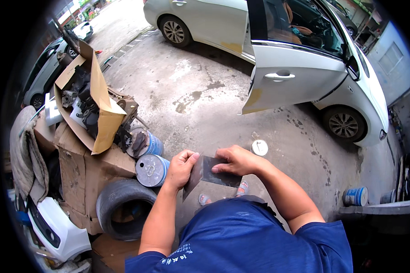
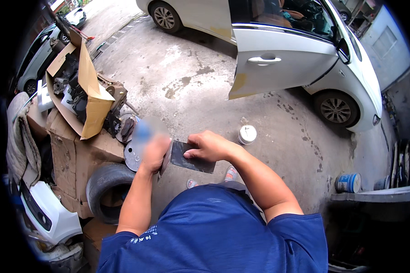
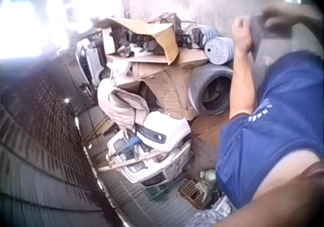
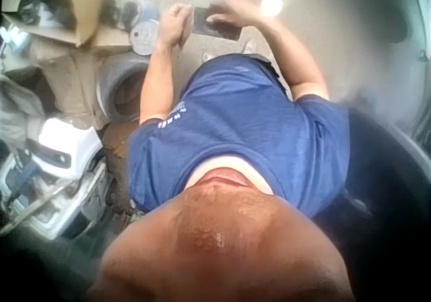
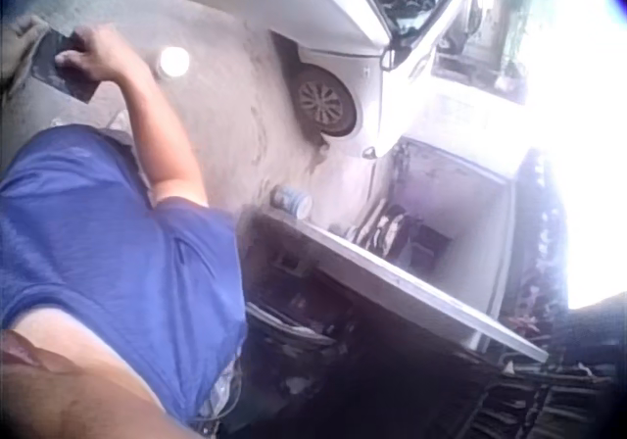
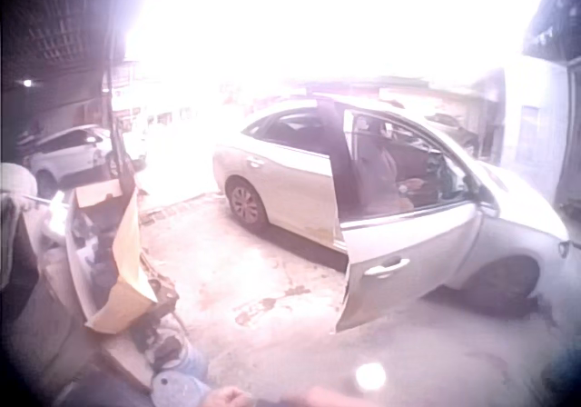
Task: The person mixes body filler with a hardener on a spreader, then applies the mixture to a damaged area on a white car door using a putty knife. The person smooths the filler over the surface to prepare it for further finishing.
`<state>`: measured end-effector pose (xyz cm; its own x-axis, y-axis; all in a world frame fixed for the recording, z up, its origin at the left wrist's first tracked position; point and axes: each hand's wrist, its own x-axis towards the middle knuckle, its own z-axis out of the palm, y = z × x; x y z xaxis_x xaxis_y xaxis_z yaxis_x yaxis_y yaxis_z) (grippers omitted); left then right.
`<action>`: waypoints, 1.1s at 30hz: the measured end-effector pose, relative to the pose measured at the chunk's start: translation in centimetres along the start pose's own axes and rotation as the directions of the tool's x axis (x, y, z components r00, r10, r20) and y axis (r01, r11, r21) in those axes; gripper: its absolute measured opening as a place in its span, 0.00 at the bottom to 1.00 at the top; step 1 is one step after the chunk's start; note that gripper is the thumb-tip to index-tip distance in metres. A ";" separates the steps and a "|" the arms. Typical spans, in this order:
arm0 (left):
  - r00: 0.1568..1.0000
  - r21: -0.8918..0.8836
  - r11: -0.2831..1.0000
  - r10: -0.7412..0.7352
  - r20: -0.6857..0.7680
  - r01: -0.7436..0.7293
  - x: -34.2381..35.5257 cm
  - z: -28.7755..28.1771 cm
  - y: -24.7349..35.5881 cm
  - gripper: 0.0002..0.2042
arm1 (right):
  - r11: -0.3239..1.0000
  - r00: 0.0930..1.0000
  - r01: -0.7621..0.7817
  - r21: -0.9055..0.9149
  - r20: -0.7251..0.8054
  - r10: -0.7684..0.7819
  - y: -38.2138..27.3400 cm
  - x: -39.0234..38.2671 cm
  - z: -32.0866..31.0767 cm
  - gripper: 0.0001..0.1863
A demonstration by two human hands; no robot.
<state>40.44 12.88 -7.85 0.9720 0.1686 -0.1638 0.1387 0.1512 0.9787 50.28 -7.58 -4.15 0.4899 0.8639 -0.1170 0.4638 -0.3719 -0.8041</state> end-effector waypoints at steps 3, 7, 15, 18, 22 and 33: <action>0.995 0.007 1.000 0.014 0.095 -0.015 -0.7 0.1 -0.4 0.08 | 0.997 0.998 -0.047 0.060 -0.037 0.049 0.2 -1.1 0.0 0.20; 0.984 0.211 0.977 -0.003 0.177 -0.035 -1.8 0.5 -0.4 0.06 | 0.984 0.977 -0.097 0.149 -0.173 0.123 1.2 -2.8 0.4 0.19; 0.906 0.013 0.959 -0.272 0.325 0.283 -2.0 0.5 -4.5 0.10 | 0.880 0.707 -0.161 0.446 -0.570 0.418 2.1 -4.3 3.4 0.17; 0.869 -0.066 0.935 -0.295 0.398 0.348 -2.8 3.8 -3.3 0.08 | 0.882 0.667 -0.170 0.438 -0.608 0.431 2.1 -5.1 4.8 0.18; 0.852 0.009 0.914 -0.382 0.357 0.406 -3.1 5.6 -3.8 0.07 | 0.890 0.746 -0.240 0.388 -0.513 0.425 2.6 -6.7 4.7 0.18; 0.839 0.120 0.864 -0.504 0.205 0.489 0.1 11.9 -4.8 0.14 | 0.874 0.824 -0.201 0.443 -0.406 0.395 8.8 -16.3 2.6 0.20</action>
<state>42.15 0.54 -11.08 0.7848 -0.1346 -0.6049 0.6179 0.0962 0.7803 44.42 -24.00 -10.85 0.8868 0.4268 -0.1776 -0.0201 -0.3482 -0.9372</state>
